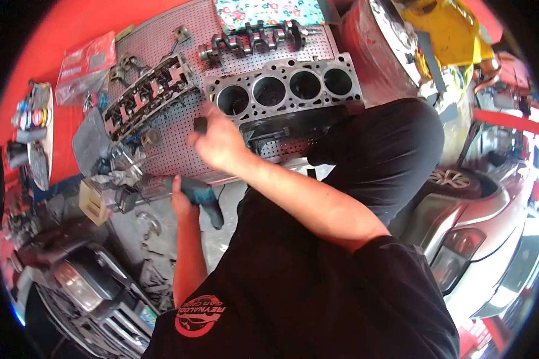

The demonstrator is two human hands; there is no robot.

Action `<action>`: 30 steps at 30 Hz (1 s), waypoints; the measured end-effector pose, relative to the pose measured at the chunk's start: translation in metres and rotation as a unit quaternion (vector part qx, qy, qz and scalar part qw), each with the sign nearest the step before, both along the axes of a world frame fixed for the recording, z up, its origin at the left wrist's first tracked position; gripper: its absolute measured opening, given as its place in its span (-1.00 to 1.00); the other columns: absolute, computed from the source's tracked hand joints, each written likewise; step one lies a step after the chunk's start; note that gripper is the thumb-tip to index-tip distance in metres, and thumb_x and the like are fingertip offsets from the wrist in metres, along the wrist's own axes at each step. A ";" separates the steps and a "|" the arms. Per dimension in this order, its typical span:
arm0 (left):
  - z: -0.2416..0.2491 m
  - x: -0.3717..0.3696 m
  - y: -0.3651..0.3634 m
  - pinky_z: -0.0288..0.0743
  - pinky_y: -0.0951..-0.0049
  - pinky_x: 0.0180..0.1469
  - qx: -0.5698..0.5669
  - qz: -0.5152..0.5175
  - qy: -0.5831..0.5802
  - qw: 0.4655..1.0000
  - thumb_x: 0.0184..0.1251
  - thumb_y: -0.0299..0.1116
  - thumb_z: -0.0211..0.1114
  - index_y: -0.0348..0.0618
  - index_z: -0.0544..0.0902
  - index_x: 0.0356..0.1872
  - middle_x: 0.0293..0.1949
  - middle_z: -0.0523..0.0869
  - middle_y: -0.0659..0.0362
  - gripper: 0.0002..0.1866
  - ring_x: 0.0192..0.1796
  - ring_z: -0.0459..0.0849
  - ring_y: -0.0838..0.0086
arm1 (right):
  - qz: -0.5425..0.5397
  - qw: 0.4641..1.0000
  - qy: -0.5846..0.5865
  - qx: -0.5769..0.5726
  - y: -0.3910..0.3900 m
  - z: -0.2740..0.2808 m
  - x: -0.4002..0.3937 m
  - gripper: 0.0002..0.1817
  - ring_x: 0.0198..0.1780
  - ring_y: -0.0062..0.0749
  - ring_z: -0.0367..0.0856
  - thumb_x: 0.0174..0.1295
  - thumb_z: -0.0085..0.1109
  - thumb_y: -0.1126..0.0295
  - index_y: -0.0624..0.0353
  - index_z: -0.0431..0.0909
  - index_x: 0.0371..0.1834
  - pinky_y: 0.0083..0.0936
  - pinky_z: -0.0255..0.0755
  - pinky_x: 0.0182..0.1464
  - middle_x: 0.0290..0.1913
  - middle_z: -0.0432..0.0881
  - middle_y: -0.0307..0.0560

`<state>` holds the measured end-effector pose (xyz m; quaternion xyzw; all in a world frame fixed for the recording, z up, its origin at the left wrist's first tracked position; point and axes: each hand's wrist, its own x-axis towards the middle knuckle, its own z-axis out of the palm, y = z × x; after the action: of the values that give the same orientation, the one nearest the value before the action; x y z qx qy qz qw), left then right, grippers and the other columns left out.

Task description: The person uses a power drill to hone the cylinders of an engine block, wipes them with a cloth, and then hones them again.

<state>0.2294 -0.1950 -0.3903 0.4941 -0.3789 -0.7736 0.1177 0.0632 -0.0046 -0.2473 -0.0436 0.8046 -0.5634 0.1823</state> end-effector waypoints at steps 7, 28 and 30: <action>-0.072 -0.072 0.017 0.69 0.13 0.04 -0.145 -0.029 -0.304 0.941 0.03 -0.07 0.68 -0.43 0.75 -0.08 -0.04 0.80 -0.03 -0.40 -0.08 0.77 0.19 | 0.144 0.981 -0.132 0.004 0.098 0.024 0.080 -0.38 -0.04 -0.25 0.72 0.26 0.35 0.42 0.28 0.44 0.41 -0.34 0.65 0.02 0.26 0.55 0.08; 0.096 -0.153 0.011 0.60 0.44 -0.11 -0.520 -0.467 -0.252 0.669 0.47 -0.44 0.31 -0.27 0.64 0.22 -0.33 0.75 0.13 -0.65 -0.30 0.70 0.48 | 0.132 0.987 -0.084 -0.017 0.195 0.097 0.039 -0.42 0.05 -0.10 0.66 0.09 0.46 0.35 0.20 0.61 0.24 -0.11 0.52 0.18 0.21 0.60 0.05; 0.152 -0.177 0.037 0.61 0.41 -0.14 -0.605 -0.563 -0.122 0.549 0.41 -0.59 0.30 -0.20 0.63 0.28 -0.34 0.73 0.14 -0.58 -0.33 0.64 0.51 | 0.115 0.990 -0.080 -0.020 0.196 0.098 0.033 -0.38 0.11 -0.09 0.65 0.05 0.51 0.36 0.19 0.61 0.25 -0.09 0.51 0.20 0.26 0.61 0.02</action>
<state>0.0525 -0.1577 -0.2381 0.0810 -0.9690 -0.2012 -0.1183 0.0966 0.1910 -0.1497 -0.0947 0.7656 -0.5564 0.3087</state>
